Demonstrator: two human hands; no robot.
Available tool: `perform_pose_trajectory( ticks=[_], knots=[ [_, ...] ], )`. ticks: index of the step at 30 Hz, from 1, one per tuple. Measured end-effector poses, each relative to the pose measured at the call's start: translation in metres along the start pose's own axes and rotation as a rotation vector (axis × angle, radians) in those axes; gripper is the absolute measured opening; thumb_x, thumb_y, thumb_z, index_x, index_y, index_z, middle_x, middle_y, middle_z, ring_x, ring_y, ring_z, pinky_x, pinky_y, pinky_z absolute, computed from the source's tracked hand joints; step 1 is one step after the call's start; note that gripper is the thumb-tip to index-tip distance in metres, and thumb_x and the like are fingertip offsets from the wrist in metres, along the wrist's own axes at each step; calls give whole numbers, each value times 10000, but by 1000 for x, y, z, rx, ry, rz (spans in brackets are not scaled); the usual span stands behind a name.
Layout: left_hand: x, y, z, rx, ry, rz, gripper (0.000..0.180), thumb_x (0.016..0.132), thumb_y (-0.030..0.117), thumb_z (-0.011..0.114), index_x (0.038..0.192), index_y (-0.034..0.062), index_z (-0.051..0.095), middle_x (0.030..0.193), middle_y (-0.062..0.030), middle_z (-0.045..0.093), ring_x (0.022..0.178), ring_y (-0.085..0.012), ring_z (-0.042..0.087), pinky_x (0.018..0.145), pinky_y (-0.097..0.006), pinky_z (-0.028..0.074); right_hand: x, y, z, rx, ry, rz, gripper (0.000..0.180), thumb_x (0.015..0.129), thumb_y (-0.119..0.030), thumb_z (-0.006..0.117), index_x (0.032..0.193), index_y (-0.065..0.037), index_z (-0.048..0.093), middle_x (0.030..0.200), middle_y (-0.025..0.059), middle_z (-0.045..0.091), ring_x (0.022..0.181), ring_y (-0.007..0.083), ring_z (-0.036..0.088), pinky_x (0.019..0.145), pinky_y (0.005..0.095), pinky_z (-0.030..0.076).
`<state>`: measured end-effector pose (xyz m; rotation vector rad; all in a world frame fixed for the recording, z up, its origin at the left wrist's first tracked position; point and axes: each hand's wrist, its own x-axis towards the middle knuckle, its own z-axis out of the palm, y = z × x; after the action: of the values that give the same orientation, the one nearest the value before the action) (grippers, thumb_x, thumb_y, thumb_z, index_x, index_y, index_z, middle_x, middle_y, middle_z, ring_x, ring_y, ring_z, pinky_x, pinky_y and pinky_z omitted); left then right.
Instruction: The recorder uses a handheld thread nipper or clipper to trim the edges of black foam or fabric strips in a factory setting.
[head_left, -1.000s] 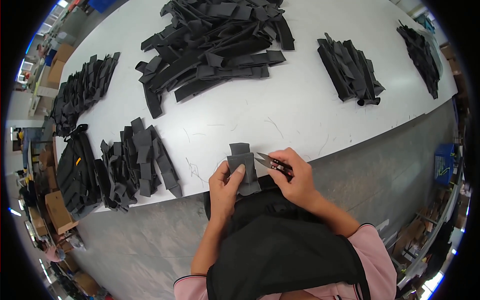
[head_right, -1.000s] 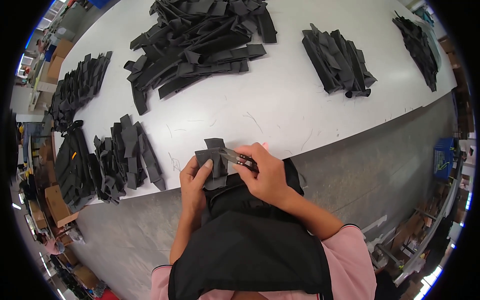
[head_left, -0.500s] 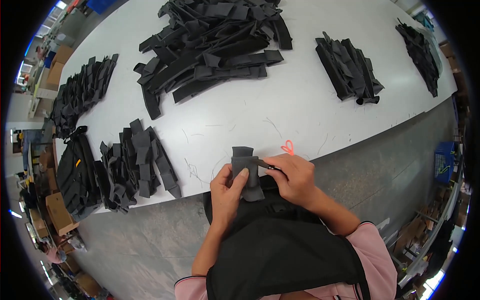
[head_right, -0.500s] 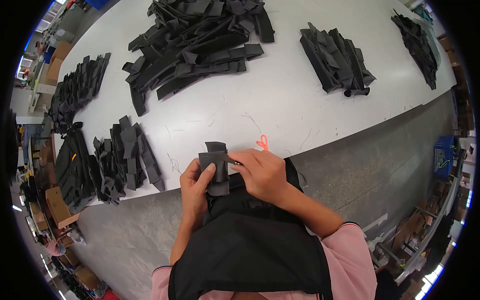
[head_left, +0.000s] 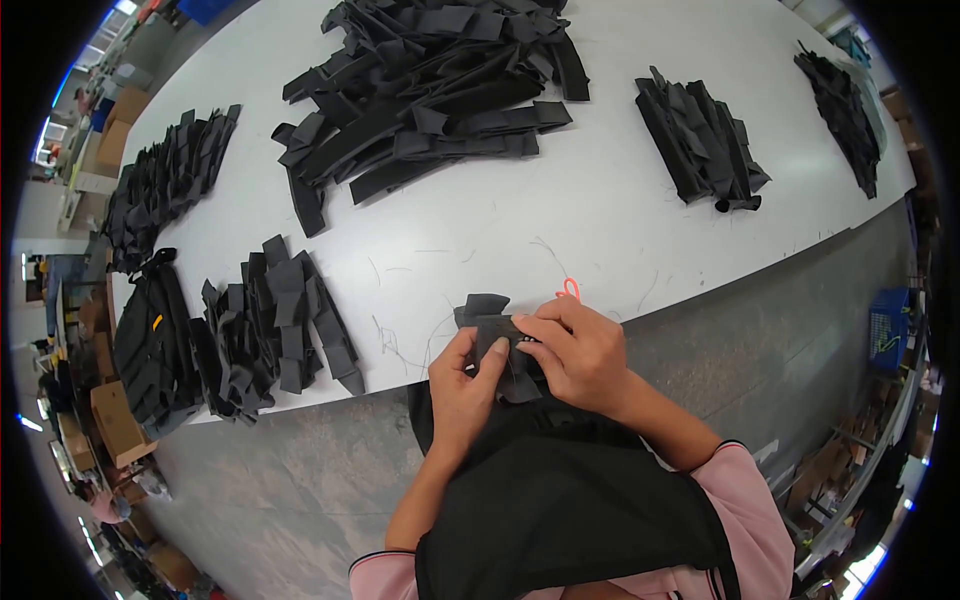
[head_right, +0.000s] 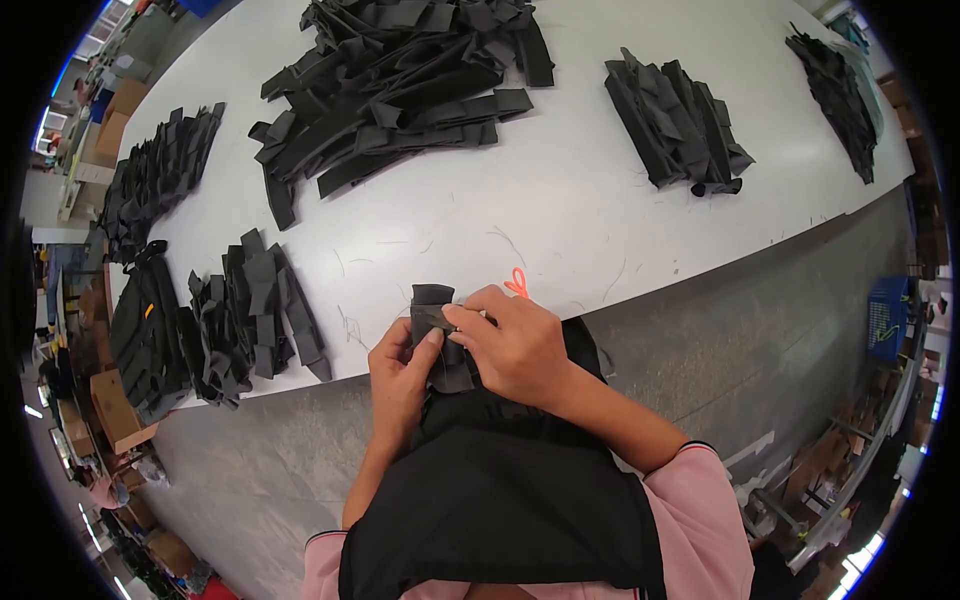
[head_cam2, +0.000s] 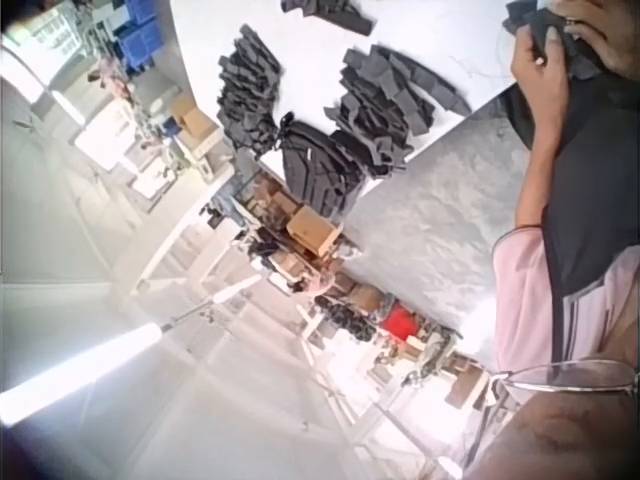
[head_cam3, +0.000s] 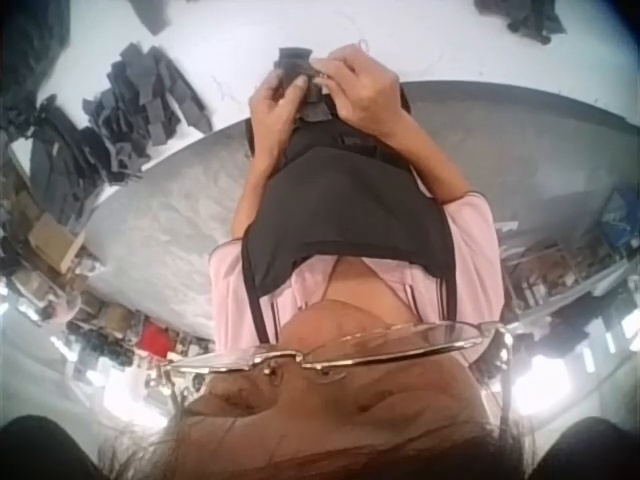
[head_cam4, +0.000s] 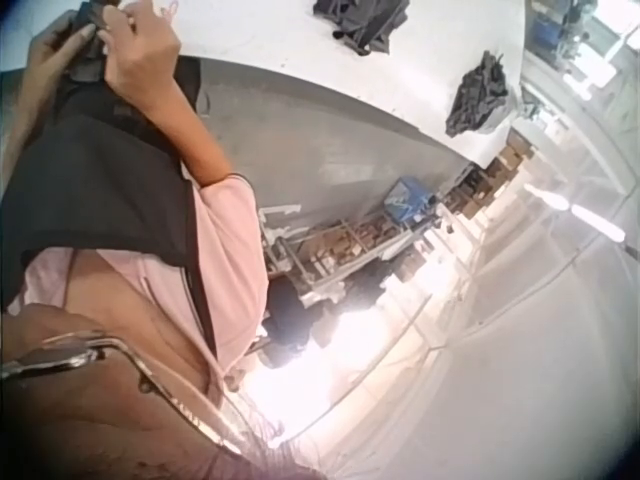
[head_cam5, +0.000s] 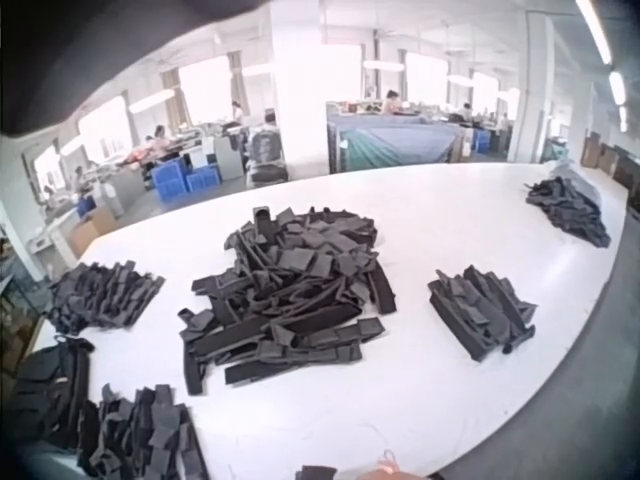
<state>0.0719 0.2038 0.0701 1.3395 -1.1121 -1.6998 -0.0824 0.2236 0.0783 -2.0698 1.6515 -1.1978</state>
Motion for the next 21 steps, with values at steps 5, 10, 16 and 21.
perform_pose_trajectory(
  ticks=[5, 10, 16, 21],
  knots=[
    [0, -3, 0, 26, 7, 31, 122, 851, 99, 604, 900, -12, 597, 718, 31, 558, 658, -25, 449, 571, -190, 379, -1, 1, 5, 82, 7, 13, 293, 666, -9, 709, 948, -58, 650, 807, 75, 564, 582, 201, 561, 507, 285, 455],
    [-1, -5, 0, 54, -4, 27, 129, 852, 106, 605, 845, -15, 560, 684, 33, 503, 639, -32, 402, 546, -205, 348, -1, -3, 5, 88, 13, 85, 303, 663, 3, 709, 955, -57, 656, 818, 75, 546, 579, 187, 553, 507, 278, 456],
    [-2, -3, 3, 7, 5, 18, 125, 856, 105, 608, 886, -16, 593, 717, 26, 546, 656, -29, 433, 564, -196, 366, -8, 0, 10, 60, 53, 67, 292, 664, 15, 707, 944, -58, 664, 792, 76, 534, 587, 188, 540, 505, 275, 448],
    [-1, -3, 2, 9, -15, 9, 138, 854, 106, 614, 913, -17, 603, 749, 20, 579, 675, -28, 459, 584, -189, 377, -13, -2, 10, 142, 123, 135, 260, 684, 23, 698, 933, -43, 658, 763, 72, 521, 568, 184, 522, 490, 269, 425]
  ],
)
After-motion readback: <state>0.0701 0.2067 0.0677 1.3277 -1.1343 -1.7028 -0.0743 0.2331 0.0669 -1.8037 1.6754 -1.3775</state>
